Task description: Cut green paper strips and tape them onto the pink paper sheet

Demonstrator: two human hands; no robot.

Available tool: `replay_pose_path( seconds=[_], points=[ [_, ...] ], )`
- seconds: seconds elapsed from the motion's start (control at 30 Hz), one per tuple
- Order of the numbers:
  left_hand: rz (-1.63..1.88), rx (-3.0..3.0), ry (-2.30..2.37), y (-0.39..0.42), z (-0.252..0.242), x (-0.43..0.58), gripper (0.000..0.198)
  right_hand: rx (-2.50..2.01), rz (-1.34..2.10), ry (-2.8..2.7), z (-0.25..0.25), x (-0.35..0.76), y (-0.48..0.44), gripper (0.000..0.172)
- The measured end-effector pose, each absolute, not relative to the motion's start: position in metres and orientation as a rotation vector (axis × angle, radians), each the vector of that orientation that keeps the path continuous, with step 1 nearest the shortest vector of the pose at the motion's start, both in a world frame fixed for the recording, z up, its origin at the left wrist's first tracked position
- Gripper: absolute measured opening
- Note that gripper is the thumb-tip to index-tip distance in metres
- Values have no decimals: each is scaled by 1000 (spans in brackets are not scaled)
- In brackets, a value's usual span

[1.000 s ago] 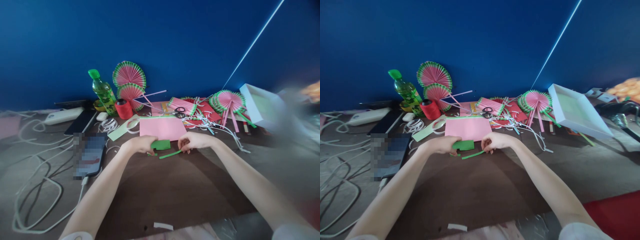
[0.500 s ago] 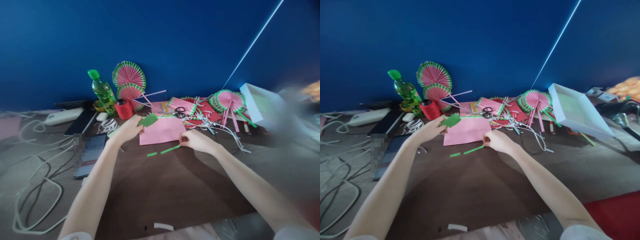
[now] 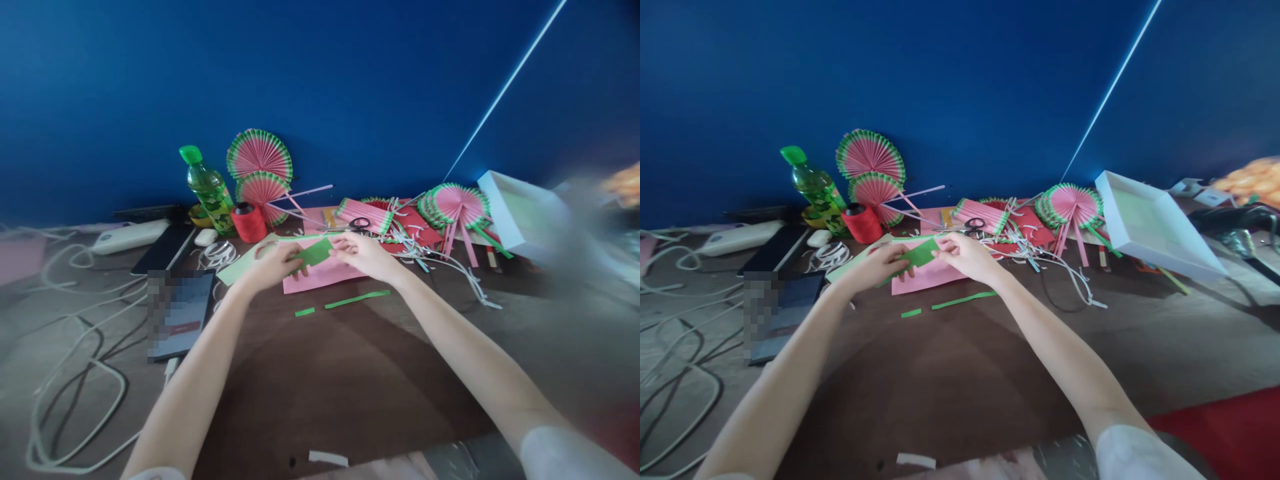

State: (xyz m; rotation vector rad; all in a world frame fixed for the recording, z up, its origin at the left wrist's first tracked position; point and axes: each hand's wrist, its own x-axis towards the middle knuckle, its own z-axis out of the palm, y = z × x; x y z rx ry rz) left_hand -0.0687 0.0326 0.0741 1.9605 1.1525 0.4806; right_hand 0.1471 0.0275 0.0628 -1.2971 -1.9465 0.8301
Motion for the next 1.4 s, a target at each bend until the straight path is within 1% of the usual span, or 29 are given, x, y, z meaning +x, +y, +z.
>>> replay_pose_path(
  seconds=[0.07, 0.13, 0.17, 0.27, 0.37, 0.4, 0.47, 0.5, 0.53, 0.57, 0.63, 0.73, 0.83, 0.97, 1.1, 1.27, 1.4],
  points=[
    [472, 1883, 1054, 29, 74, -60, 16, -1201, 1028, -1941, 61, 141, 37, 16],
    [526, 1836, 1065, 31, 73, -61, 21, -1196, 1101, -1855, 62, 143, 47, 12],
    [582, 1838, 1132, 33, 73, -66, 23, -1226, 1067, -1781, 64, 148, 53, 13],
    [762, 1950, 1435, 43, 72, -91, 20, -1373, 782, -1492, 64, 174, 71, 14],
    [534, 2025, 1688, 49, 68, -116, 21, -1626, 554, -1446, 58, 200, 82, 7],
    [417, 2043, 1722, 51, 66, -121, 22, -1721, 397, -1464, 56, 205, 83, 12],
    [236, 2126, 1730, 52, 62, -124, 21, -1842, 85, -1468, 52, 207, 82, 32],
    [182, 2177, 1719, 53, 60, -123, 19, -1865, -31, -1469, 51, 206, 80, 39],
    [157, 2226, 1709, 53, 58, -122, 16, -1863, -105, -1478, 50, 203, 78, 43],
    [158, 2261, 1705, 53, 57, -121, 12, -1841, -138, -1500, 50, 199, 77, 42],
    [236, 2269, 1711, 53, 58, -120, 6, -1761, -114, -1564, 52, 191, 75, 34],
    [497, 2174, 1759, 53, 63, -125, 15, -1604, -7, -1643, 58, 182, 73, 21],
    [802, 1976, 1784, 54, 68, -132, 21, -1481, 96, -1681, 64, 176, 69, 19],
    [1124, 1544, 1651, 53, 74, -131, 18, -1408, 192, -1698, 70, 169, 63, 18],
    [1168, 1460, 1557, 47, 81, -123, 18, -1385, 259, -1716, 72, 162, 58, 17],
    [1114, 1575, 1312, 43, 87, -115, 22, -1263, 436, -1792, 72, 149, 53, 15],
    [1100, 1673, 1274, 39, 90, -107, 20, -1120, 547, -1842, 71, 132, 43, 16]
  ],
)
